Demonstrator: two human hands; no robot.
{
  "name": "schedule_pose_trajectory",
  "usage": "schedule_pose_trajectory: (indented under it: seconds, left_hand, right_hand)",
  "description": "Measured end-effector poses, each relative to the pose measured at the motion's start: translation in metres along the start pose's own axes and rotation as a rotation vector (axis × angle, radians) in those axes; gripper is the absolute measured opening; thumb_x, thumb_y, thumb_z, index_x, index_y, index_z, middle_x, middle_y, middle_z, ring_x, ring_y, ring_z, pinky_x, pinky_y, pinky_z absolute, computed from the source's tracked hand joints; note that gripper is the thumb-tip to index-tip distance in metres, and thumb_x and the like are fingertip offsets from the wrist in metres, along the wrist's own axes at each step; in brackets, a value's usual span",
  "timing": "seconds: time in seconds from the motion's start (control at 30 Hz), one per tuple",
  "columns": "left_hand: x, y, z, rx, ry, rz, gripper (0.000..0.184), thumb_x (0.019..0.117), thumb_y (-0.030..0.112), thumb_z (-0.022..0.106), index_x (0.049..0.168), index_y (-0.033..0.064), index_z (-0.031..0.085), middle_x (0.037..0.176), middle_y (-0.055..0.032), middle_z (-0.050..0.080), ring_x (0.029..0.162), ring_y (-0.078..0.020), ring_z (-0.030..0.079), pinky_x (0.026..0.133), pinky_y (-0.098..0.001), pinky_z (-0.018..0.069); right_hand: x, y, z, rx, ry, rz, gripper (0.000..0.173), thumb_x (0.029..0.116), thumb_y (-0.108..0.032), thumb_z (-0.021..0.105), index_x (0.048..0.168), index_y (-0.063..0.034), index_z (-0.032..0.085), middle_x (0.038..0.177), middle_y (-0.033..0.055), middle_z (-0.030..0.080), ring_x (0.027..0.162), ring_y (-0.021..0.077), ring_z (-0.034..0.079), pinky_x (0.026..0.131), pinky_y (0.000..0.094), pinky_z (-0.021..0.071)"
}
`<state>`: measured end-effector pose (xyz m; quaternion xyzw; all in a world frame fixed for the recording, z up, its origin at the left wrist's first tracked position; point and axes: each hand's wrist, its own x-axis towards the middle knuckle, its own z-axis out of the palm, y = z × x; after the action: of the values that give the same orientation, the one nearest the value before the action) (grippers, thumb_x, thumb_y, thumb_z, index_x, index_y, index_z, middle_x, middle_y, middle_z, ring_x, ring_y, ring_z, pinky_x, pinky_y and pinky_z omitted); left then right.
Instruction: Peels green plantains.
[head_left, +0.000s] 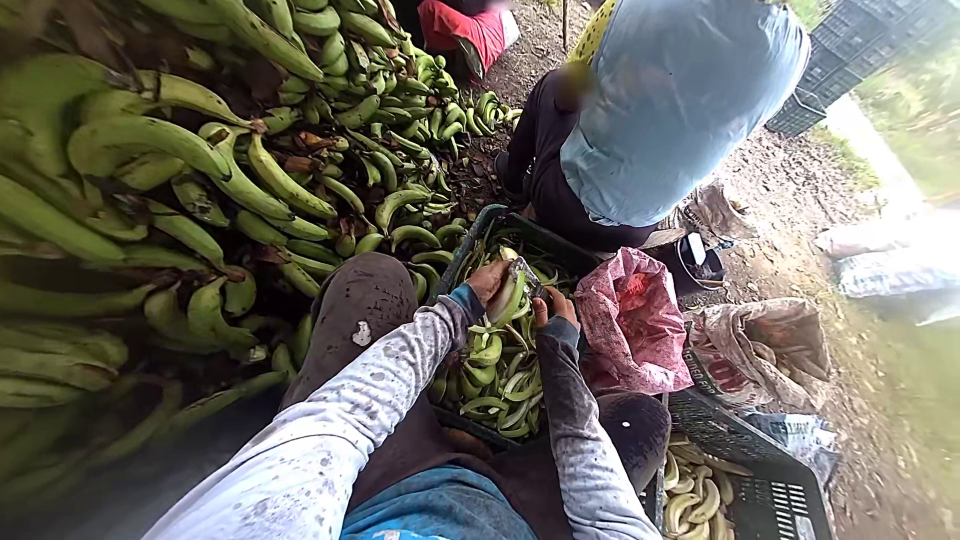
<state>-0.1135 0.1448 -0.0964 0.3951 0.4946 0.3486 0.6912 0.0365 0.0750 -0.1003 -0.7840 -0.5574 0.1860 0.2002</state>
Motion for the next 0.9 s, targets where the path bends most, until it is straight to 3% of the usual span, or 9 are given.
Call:
schedule_pose_trajectory:
  seconds: [0.13, 0.27, 0.4, 0.53, 0.57, 0.63, 0.73, 0.83, 0.9]
  left_hand:
    - [-0.006, -0.003, 0.004, 0.055, 0.001, 0.009, 0.054, 0.1138, 0.037, 0.026, 0.147, -0.0002, 0.046, 0.142, -0.026, 0.053, 0.13, -0.0345, 0.052, 0.11, -0.0513, 0.0398]
    - [-0.011, -0.018, 0.006, 0.527, -0.315, 0.271, 0.052, 0.1135, 0.031, 0.032, 0.159, 0.0063, 0.033, 0.15, -0.0247, 0.049, 0.135, -0.0392, 0.052, 0.114, -0.0568, 0.0383]
    - [-0.008, -0.014, 0.006, 0.892, -0.551, 0.287, 0.055, 0.1124, 0.03, 0.037, 0.163, 0.013, 0.026, 0.147, -0.023, 0.054, 0.135, -0.0396, 0.053, 0.114, -0.0611, 0.0354]
    - [-0.004, 0.005, -0.007, 0.604, -0.392, 0.182, 0.051, 0.114, 0.026, 0.031, 0.16, 0.0034, 0.029, 0.152, -0.027, 0.047, 0.137, -0.0396, 0.05, 0.116, -0.0546, 0.0345]
    - [-0.007, 0.01, -0.01, 0.501, -0.374, 0.147, 0.049, 0.1141, 0.027, 0.031, 0.157, 0.0034, 0.036, 0.145, -0.0243, 0.054, 0.126, -0.0339, 0.058, 0.109, -0.0493, 0.0427]
    - [-0.012, 0.012, -0.012, 0.316, -0.378, 0.086, 0.044, 0.1135, 0.032, 0.032, 0.139, 0.0039, 0.055, 0.103, -0.0115, 0.066, 0.081, -0.016, 0.063, 0.074, -0.0314, 0.0533]
    - [-0.019, 0.015, -0.01, -0.042, -0.32, -0.099, 0.04, 0.1118, 0.036, 0.037, 0.118, 0.005, 0.061, 0.082, -0.0029, 0.062, 0.064, -0.0077, 0.058, 0.059, -0.023, 0.0503]
    - [-0.013, 0.011, -0.011, -0.376, -0.115, -0.153, 0.032, 0.1101, 0.033, 0.04, 0.104, 0.0085, 0.06, 0.072, 0.0, 0.06, 0.057, -0.0068, 0.056, 0.051, -0.0224, 0.0489]
    - [-0.005, 0.007, -0.019, -0.495, -0.134, -0.159, 0.042, 0.1119, 0.04, 0.03, 0.108, 0.009, 0.058, 0.074, -0.0012, 0.061, 0.06, -0.0085, 0.059, 0.055, -0.0242, 0.0515]
  right_hand:
    - [-0.005, 0.0, -0.001, -0.214, 0.1, -0.048, 0.05, 0.0999, -0.047, 0.059, 0.138, -0.0158, 0.065, 0.129, 0.0215, 0.066, 0.125, 0.0407, 0.059, 0.108, 0.0604, 0.0379]
    - [0.02, 0.018, -0.014, -0.131, -0.042, 0.147, 0.049, 0.1093, -0.046, 0.04, 0.145, -0.0175, 0.058, 0.14, 0.0197, 0.061, 0.133, 0.041, 0.054, 0.11, 0.0661, 0.0359]
    - [0.022, 0.023, -0.022, 0.032, -0.086, 0.179, 0.049, 0.1123, -0.035, 0.037, 0.136, -0.001, 0.062, 0.137, 0.0232, 0.063, 0.134, 0.0358, 0.056, 0.115, 0.0565, 0.0372]
    - [0.015, 0.001, -0.018, 0.065, -0.191, 0.23, 0.049, 0.1108, -0.03, 0.044, 0.148, 0.002, 0.048, 0.15, 0.0286, 0.049, 0.144, 0.0398, 0.043, 0.12, 0.0527, 0.0295]
    - [0.014, 0.004, -0.011, 0.104, -0.152, 0.25, 0.049, 0.1097, -0.03, 0.047, 0.147, 0.0024, 0.049, 0.148, 0.03, 0.05, 0.142, 0.041, 0.044, 0.119, 0.0539, 0.0305]
    - [0.009, 0.003, -0.01, 0.144, -0.076, 0.333, 0.05, 0.1097, -0.035, 0.048, 0.147, -0.0009, 0.051, 0.147, 0.0276, 0.053, 0.14, 0.0394, 0.048, 0.117, 0.0539, 0.0352]
    - [0.009, 0.014, -0.009, 0.225, 0.05, 0.307, 0.048, 0.1099, -0.034, 0.047, 0.145, -0.0012, 0.052, 0.144, 0.0251, 0.056, 0.138, 0.0349, 0.051, 0.117, 0.0489, 0.0363]
    - [-0.006, 0.016, -0.002, 0.175, 0.078, -0.16, 0.042, 0.0993, -0.017, 0.06, 0.13, 0.0114, 0.06, 0.128, 0.0327, 0.063, 0.122, 0.0425, 0.061, 0.108, 0.051, 0.0459]
    - [-0.017, 0.02, 0.005, 0.077, 0.057, -0.526, 0.047, 0.0909, -0.029, 0.073, 0.121, 0.0066, 0.069, 0.113, 0.0288, 0.069, 0.103, 0.0429, 0.068, 0.093, 0.0565, 0.0553]
